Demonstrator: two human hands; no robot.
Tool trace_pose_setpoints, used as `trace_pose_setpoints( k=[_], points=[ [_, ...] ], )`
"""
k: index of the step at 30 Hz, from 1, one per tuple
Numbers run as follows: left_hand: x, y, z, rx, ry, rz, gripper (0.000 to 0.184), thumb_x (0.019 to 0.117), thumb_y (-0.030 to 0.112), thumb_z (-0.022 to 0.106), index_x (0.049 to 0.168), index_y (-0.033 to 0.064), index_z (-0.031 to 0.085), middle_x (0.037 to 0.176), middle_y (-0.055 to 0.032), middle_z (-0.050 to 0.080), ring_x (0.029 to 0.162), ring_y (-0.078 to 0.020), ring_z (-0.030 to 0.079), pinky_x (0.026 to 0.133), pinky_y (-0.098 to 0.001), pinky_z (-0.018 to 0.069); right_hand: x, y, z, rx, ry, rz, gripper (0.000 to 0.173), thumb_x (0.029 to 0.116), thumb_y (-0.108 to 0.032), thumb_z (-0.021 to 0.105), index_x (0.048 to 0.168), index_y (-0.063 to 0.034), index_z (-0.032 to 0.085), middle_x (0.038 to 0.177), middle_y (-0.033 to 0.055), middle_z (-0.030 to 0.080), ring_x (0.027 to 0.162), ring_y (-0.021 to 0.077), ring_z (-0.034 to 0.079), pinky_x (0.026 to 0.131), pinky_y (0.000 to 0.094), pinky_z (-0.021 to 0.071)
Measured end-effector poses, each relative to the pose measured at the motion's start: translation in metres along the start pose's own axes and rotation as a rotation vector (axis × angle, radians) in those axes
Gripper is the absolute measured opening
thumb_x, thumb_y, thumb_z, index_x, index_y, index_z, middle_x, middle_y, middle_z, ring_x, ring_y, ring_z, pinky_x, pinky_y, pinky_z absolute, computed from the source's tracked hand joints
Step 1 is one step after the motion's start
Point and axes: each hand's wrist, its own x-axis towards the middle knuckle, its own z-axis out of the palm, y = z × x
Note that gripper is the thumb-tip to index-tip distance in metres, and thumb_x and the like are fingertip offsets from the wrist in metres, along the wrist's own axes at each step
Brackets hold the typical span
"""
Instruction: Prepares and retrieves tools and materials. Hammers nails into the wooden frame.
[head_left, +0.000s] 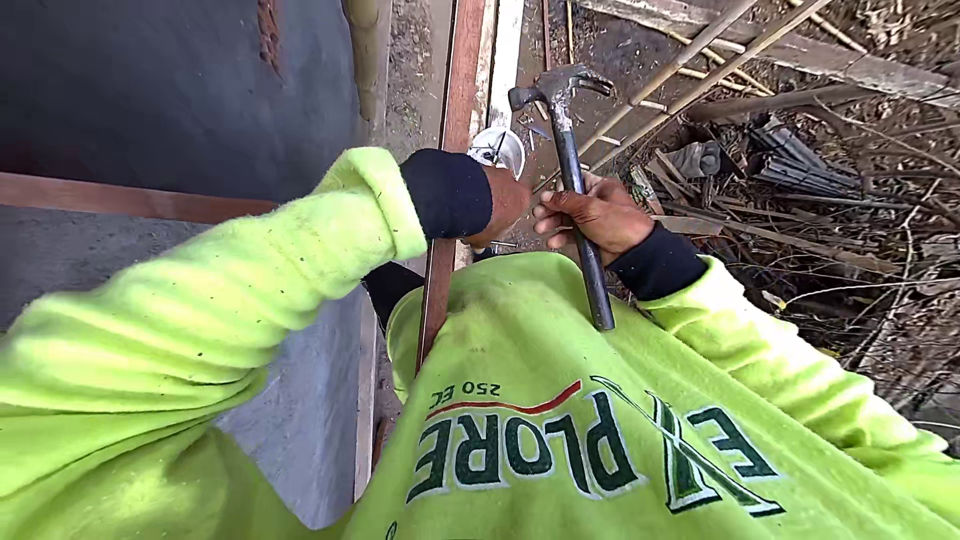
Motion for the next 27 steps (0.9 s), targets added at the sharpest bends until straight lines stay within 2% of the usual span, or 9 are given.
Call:
trace_pose_setpoints(
  k=[3,6,10,12,13,15,17,20,27],
  points=[
    [-0.003,-0.001,-0.004,-0.065,0.010,-0.001,0.017,0.0887,0.008,0.076,0.102,0.0006,0.068,0.096,-0.0154,0.067,0.092,-0.0323,0.066,0.082,-0.0497,0.0521,0.012,-0.006,0.007,-0.016,-0.049,0.003,0.010,0.1043,-0.004,0.056,0.111,-0.0061,0.049,0.091,0.0080,0.072,0.075,0.0173,0.075,0.065,0.0315,0.0643],
    [-0.032,-0.016,0.010,-0.315,0.377,0.054,0.017,0.0967,0.016,0.069,0.110,0.0054,0.072,0.099,-0.0108,0.073,0.092,-0.0249,0.071,0.087,-0.0457,0.0553,0.018,0.008,0.003,0.003,-0.115,-0.105,0.015,0.0994,0.002,0.062,0.105,-0.0071,0.050,0.090,0.0063,0.072,0.079,0.0173,0.075,0.071,0.0332,0.0649],
    [-0.087,-0.007,0.078,-0.795,1.142,-0.113,0.015,0.0965,0.026,0.067,0.086,0.0155,0.069,0.067,0.0087,0.063,0.055,0.0013,0.058,0.050,-0.0178,0.0495,0.044,0.037,-0.022,-0.164,-0.220,-0.506,0.017,0.0964,-0.009,0.070,0.099,-0.0075,0.053,0.084,0.0036,0.073,0.065,0.0147,0.073,0.060,0.0306,0.0640],
    [-0.094,0.009,0.131,-1.013,1.111,-0.330,0.029,0.0937,0.035,0.069,0.071,0.0173,0.064,0.055,0.0069,0.056,0.044,-0.0049,0.051,0.040,-0.0247,0.0426,0.051,0.045,-0.032,-0.260,-0.230,-0.702,0.019,0.0956,-0.019,0.074,0.096,-0.0094,0.057,0.074,0.0000,0.066,0.052,0.0089,0.061,0.047,0.0245,0.0542],
    [-0.089,0.014,0.158,-1.100,1.009,-0.422,0.032,0.0919,0.041,0.070,0.072,0.0161,0.066,0.056,0.0044,0.059,0.046,-0.0087,0.056,0.043,-0.0306,0.0487,0.052,0.046,-0.034,-0.295,-0.226,-0.770,0.021,0.0943,-0.024,0.076,0.094,-0.0108,0.060,0.067,-0.0030,0.060,0.048,0.0060,0.054,0.044,0.0227,0.0484],
    [-0.066,0.019,0.196,-1.382,0.885,-0.454,0.040,0.0889,0.042,0.076,0.103,0.0048,0.073,0.084,-0.0034,0.074,0.073,-0.0136,0.072,0.069,-0.0372,0.0624,0.047,0.053,-0.029,-0.315,-0.230,-0.835,0.021,0.0904,-0.027,0.079,0.092,-0.0101,0.067,0.061,-0.0068,0.056,0.046,0.0017,0.047,0.043,0.0203,0.0428],
    [-0.035,0.028,0.211,-1.794,0.967,-0.287,0.067,0.0847,0.043,0.078,0.133,0.0010,0.059,0.113,-0.0070,0.073,0.100,-0.0145,0.072,0.089,-0.0342,0.0607,0.043,0.062,-0.020,-0.292,-0.262,-0.831,0.025,0.0879,-0.029,0.083,0.085,-0.0091,0.067,0.060,-0.0065,0.059,0.046,0.0011,0.049,0.043,0.0203,0.0439],
    [0.000,0.035,0.203,-2.239,1.152,-0.065,0.073,0.0740,0.052,0.088,0.126,0.0073,0.063,0.114,-0.0105,0.074,0.105,-0.0224,0.073,0.088,-0.0395,0.0624,0.045,0.073,-0.009,-0.236,-0.317,-0.786,0.027,0.0829,-0.030,0.087,0.084,-0.0093,0.069,0.064,-0.0050,0.064,0.048,0.0022,0.052,0.044,0.0209,0.0450],
    [0.027,0.036,0.180,-2.477,1.226,-0.137,0.053,0.0804,0.019,0.088,0.122,-0.0009,0.062,0.110,-0.0226,0.072,0.095,-0.0320,0.074,0.078,-0.0440,0.0642,0.048,0.089,-0.012,-0.161,-0.384,-0.686,0.024,0.0876,-0.031,0.083,0.092,-0.0091,0.075,0.071,-0.0050,0.069,0.051,0.0014,0.055,0.046,0.0210,0.0474]
  ],
)
